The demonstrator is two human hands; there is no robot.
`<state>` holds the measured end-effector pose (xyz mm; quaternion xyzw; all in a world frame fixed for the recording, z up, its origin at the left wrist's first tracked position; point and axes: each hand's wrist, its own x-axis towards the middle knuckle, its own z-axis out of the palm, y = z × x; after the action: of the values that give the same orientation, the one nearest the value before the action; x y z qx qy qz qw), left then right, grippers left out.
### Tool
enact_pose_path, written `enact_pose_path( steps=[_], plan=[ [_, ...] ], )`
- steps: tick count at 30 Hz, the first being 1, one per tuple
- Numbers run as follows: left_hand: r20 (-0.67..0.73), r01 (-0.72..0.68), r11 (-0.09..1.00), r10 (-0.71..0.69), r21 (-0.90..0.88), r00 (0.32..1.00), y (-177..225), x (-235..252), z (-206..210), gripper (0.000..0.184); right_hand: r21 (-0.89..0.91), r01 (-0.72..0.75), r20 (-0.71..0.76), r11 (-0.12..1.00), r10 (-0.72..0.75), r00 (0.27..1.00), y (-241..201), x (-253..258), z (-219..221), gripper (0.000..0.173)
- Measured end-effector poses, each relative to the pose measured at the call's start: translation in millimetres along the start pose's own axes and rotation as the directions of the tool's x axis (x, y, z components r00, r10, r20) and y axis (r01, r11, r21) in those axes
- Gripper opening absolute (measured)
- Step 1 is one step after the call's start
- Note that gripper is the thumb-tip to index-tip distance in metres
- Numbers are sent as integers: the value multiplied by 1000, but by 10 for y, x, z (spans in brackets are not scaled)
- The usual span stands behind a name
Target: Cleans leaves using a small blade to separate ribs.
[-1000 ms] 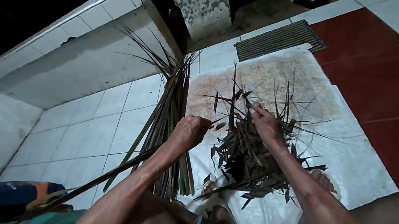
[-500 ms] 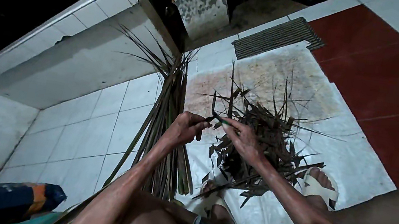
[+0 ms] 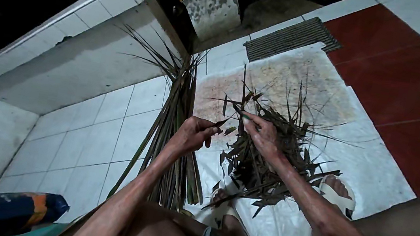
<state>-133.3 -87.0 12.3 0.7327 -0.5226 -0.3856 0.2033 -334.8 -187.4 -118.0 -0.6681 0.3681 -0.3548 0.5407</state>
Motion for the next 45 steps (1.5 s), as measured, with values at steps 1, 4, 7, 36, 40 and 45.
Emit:
enact_pose_path(
  steps=[1, 4, 7, 36, 40, 45],
  plan=[
    [5, -1, 1000, 1, 8, 1000, -7, -1, -3, 26, 11, -24, -5, 1000, 24, 1000, 12, 16, -21, 35],
    [26, 5, 999, -6, 35, 1000, -49, -4, -4, 27, 58, -107, -17, 993, 108, 994, 105, 191, -119, 37],
    [16, 19, 999, -20, 31, 1000, -69, -7, -3, 27, 118, -158, -61, 980, 166, 984, 400, 514, -187, 40],
    [177, 208, 942, -165, -263, 970, -187, 14, -116, 30, 174, -78, -11, 982, 82, 997, 207, -10, -168, 39],
    [226, 216, 923, -148, -317, 963, -201, 35, -124, 31, 148, 45, 139, 988, -66, 988, 135, -41, 89, 36],
    [251, 208, 913, -122, -352, 960, -186, -14, -146, 31, 116, 38, 113, 992, -51, 992, 150, 27, 101, 35]
  ],
)
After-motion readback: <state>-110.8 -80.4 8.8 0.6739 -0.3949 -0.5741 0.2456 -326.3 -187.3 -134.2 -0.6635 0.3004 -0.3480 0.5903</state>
